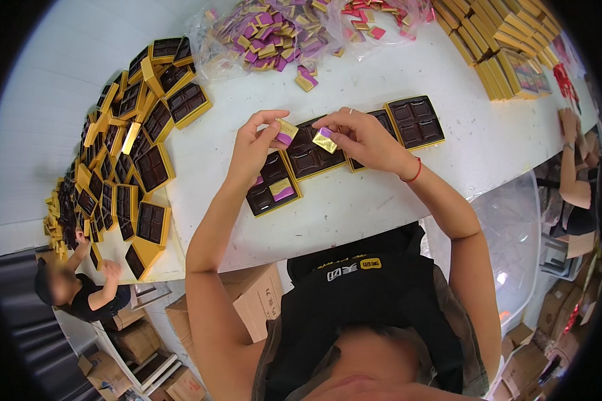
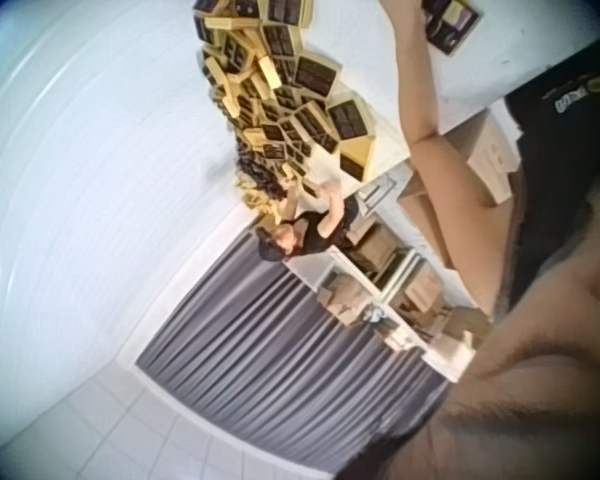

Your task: The person places small colored inserts into black and gold makeup palettes, then covers them with clear plastic sheets and stacks the completed units. The person repeats this process for multiple palettes on a white table.

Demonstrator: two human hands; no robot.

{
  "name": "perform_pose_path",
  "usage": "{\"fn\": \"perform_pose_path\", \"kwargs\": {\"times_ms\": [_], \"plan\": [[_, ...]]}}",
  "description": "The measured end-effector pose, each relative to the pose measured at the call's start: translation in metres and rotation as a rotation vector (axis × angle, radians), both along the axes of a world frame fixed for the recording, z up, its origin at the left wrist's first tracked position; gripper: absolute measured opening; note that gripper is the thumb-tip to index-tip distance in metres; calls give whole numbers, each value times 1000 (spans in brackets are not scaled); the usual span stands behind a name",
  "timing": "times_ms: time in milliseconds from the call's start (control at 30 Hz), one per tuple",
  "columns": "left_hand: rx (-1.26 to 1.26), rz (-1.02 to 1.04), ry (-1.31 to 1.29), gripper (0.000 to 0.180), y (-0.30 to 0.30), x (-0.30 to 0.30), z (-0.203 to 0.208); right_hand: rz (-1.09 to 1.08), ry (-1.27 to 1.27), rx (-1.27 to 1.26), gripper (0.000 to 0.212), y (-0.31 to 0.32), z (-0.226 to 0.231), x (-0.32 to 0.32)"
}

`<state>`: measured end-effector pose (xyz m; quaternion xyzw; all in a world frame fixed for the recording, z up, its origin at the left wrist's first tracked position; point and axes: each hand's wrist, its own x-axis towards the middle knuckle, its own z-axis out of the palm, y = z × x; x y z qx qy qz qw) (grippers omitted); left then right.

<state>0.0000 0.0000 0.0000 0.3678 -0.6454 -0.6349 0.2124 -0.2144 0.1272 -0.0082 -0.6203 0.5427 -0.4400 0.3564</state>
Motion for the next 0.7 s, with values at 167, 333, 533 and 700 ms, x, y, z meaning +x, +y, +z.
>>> {"fn": "perform_pose_path", "kwargs": {"times_ms": [167, 333, 533, 700], "plan": [[-245, 60, 3, 8, 12, 1, -24, -81, 23, -43, 35, 11, 11, 8], [-648, -22, -239, 16, 13, 0, -14, -174, 33, -167, 36, 18, -8, 21], [-1053, -168, -265, 43, 29, 7, -15, -206, 500, -350, 26, 22, -11, 22], [-1157, -322, -389, 72, 40, 14, -14, -174, 407, -329, 21, 20, -12, 19]]}}
